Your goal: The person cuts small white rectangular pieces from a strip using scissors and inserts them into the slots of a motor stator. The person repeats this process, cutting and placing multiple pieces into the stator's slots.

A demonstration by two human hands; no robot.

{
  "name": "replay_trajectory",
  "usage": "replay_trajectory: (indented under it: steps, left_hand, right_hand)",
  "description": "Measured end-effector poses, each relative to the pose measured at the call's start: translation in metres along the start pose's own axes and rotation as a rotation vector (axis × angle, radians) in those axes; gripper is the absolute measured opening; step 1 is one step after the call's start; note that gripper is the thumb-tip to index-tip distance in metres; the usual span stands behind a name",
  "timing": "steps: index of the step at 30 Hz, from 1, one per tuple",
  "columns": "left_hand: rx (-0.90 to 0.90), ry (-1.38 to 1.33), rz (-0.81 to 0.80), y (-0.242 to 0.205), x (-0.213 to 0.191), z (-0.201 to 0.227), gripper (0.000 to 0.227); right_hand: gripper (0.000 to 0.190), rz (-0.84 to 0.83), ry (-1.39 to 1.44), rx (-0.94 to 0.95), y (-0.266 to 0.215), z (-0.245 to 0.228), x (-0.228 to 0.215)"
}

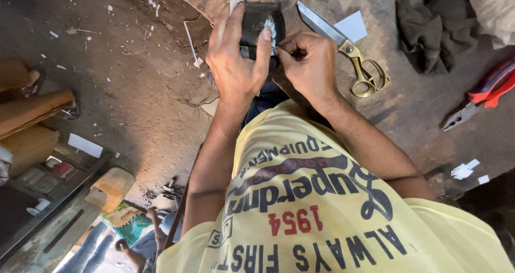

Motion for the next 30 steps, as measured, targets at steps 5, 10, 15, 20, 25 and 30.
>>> replay_trajectory:
  steps: [5,10,15,20,25,30]
  left_hand:
    - [0.018,0.039,0.033,-0.001,0.0,0.001,0.052]
    - [0.003,-0.022,0.02,0.0,0.001,-0.004,0.051]
    - [-0.019,-0.02,-0.001,-0.001,0.004,-0.006,0.051]
    - [0.005,-0.005,0.029,0.0,0.004,-0.003,0.051]
    - [0.0,-0.004,0.024,0.0,0.001,-0.003,0.051]
    - [-0.023,-0.048,-0.01,-0.005,0.0,-0.008,0.047]
  right_hand:
    - [0.011,0.032,-0.017,0.03,-0.001,-0.008,0.004]
    - [0.009,-0.028,-0.123,-0.135,-0.008,-0.025,0.009]
    - [0.009,-0.121,-0.096,-0.104,0.001,-0.013,0.006]
    - [0.011,-0.143,-0.06,-0.096,0.006,-0.008,0.004]
    - [0.013,-0.19,-0.099,-0.096,-0.005,-0.022,-0.003]
    - [0.009,-0.172,-0.138,-0.138,-0.011,-0.02,-0.004]
Point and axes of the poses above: each hand's wrist, its own y-axis towards the middle knuckle, its own x-axis out of the palm, z = x × y, the point moved 7 cm from there along y, towards the middle knuckle, and after that the axes turned 14 degrees about y, right-handed, at the moved point
